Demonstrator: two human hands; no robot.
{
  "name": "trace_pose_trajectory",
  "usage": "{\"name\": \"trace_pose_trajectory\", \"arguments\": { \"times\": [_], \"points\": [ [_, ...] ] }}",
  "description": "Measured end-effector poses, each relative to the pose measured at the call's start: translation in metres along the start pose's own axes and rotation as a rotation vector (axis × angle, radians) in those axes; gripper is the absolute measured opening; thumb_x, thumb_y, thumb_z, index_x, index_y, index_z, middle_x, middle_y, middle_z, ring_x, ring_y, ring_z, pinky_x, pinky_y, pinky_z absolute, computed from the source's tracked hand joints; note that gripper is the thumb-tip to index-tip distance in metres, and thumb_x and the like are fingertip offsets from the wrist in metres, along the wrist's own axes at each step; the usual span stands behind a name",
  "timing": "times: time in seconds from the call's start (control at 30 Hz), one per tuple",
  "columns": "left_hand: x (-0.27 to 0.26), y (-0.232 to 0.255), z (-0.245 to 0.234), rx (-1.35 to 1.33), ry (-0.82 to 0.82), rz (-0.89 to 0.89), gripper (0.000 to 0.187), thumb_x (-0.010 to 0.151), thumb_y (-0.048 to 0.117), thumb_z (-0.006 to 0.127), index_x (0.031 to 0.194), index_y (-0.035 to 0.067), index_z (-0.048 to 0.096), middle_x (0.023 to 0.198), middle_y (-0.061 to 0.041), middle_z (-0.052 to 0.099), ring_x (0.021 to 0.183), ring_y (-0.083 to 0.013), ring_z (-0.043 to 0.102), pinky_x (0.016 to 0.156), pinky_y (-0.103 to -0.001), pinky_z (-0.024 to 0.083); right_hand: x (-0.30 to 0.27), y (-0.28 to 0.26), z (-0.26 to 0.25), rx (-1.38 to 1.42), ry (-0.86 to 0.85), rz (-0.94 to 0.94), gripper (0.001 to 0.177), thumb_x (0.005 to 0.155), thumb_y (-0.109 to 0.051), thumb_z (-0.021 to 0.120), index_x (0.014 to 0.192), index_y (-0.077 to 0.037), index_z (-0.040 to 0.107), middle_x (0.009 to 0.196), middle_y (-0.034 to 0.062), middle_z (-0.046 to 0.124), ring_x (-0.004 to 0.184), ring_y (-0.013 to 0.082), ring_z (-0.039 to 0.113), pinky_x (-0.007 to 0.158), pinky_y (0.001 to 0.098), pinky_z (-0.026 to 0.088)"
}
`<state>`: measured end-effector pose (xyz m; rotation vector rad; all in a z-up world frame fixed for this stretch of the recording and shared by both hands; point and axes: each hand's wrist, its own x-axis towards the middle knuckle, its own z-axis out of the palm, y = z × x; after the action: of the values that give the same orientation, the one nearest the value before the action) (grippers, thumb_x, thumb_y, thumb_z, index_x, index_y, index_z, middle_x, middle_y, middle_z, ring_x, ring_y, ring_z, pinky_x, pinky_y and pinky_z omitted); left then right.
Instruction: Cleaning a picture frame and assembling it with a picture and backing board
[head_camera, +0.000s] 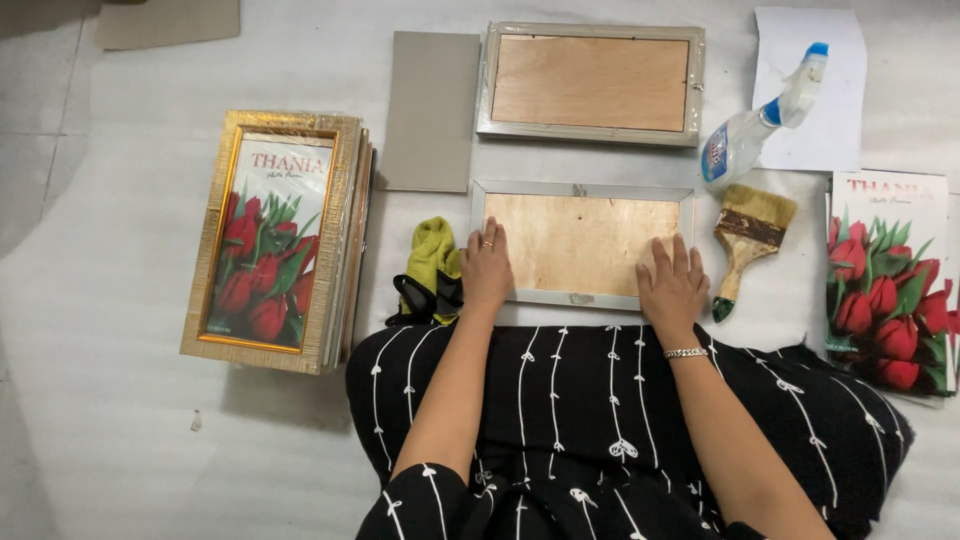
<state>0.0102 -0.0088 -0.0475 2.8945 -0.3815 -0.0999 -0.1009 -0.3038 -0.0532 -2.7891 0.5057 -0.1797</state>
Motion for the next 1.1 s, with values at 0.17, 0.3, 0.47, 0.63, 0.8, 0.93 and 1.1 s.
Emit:
{"name": "trace_pose_trajectory", "arguments": {
  "times": [0.17, 0.3, 0.47, 0.63, 0.8, 0.93, 1.1],
  "points": [
    [0.008, 0.034, -0.038, -0.006, -0.168, -0.033, 0.095, 0.084, 0.057, 0.069, 0.15, -0.004, 0.041, 0.158, -0.027, 0.037, 0.142, -0.0423, 0.041, 0.11, -0.052, 0.042, 0.002, 0.002, 0.014, -0.093, 0.139, -0.1, 0.056, 0.104, -0.05, 0.054, 0.15, -0.019, 0.054, 0.157, 0.0095, 0.049, 0.142, 0.033, 0.045, 0.107, 0.0503, 0.033],
    [0.013, 0.076, -0.076, 0.111, -0.463, -0.071, 0.107, 0.078, 0.078, 0.064, 0.164, 0.04, 0.011, 0.16, -0.04, 0.017, 0.145, -0.063, 0.02, 0.111, -0.072, 0.026, 0.001, 0.001, 0.015, -0.09, 0.136, -0.105, 0.056, 0.106, -0.049, 0.051, 0.151, -0.016, 0.052, 0.158, 0.0115, 0.048, 0.143, 0.0345, 0.043, 0.108, 0.0516, 0.031],
    [0.024, 0.093, -0.086, 0.079, -0.58, -0.12, 0.102, 0.083, 0.059, 0.073, 0.163, 0.034, 0.014, 0.165, -0.035, 0.0, 0.151, -0.0545, 0.003, 0.107, -0.077, 0.021, 0.003, 0.002, 0.028, -0.193, 0.312, -0.22, 0.055, 0.104, -0.06, 0.047, 0.152, -0.034, 0.055, 0.15, 0.0128, 0.051, 0.137, 0.0376, 0.047, 0.099, 0.0528, 0.035],
    [0.055, 0.102, -0.01, -0.036, -0.58, -0.032, 0.112, 0.078, 0.033, 0.088, 0.16, 0.011, 0.015, 0.17, -0.02, 0.0, 0.155, -0.0433, 0.005, 0.104, -0.082, 0.026, 0.007, 0.007, 0.038, -0.238, 0.363, -0.239, 0.053, 0.101, -0.066, 0.048, 0.146, -0.042, 0.059, 0.146, 0.0136, 0.054, 0.135, 0.0392, 0.05, 0.097, 0.0544, 0.036],
    [0.038, 0.136, -0.076, -0.066, -0.682, -0.022, 0.115, 0.081, 0.039, 0.085, 0.164, 0.033, 0.007, 0.172, -0.009, -0.015, 0.15, -0.0571, -0.012, 0.092, -0.095, 0.015, 0.003, 0.002, 0.029, -0.149, 0.197, -0.155, 0.052, 0.103, -0.064, 0.047, 0.149, -0.042, 0.055, 0.153, 0.0157, 0.046, 0.142, 0.0414, 0.041, 0.103, 0.0575, 0.03],
    [0.044, 0.136, -0.054, -0.067, -0.676, -0.039, 0.117, 0.078, 0.039, 0.088, 0.164, 0.032, 0.009, 0.172, -0.007, -0.013, 0.148, -0.0597, -0.012, 0.089, -0.097, 0.017, 0.004, -0.013, 0.011, -0.065, 0.062, -0.115, 0.056, 0.107, -0.061, 0.041, 0.154, -0.033, 0.049, 0.166, 0.0141, 0.03, 0.152, 0.0394, 0.025, 0.114, 0.0571, 0.02],
    [0.048, 0.14, -0.053, -0.087, -0.644, 0.02, 0.114, 0.078, 0.036, 0.089, 0.162, 0.024, 0.013, 0.172, -0.005, -0.011, 0.155, -0.0445, -0.009, 0.084, -0.099, 0.023, 0.012, -0.026, -0.001, -0.001, -0.27, -0.009, 0.074, 0.105, -0.065, 0.028, 0.166, -0.025, 0.016, 0.174, 0.0099, 0.007, 0.159, 0.0299, 0.007, 0.127, 0.0516, -0.001]
  ]
}}
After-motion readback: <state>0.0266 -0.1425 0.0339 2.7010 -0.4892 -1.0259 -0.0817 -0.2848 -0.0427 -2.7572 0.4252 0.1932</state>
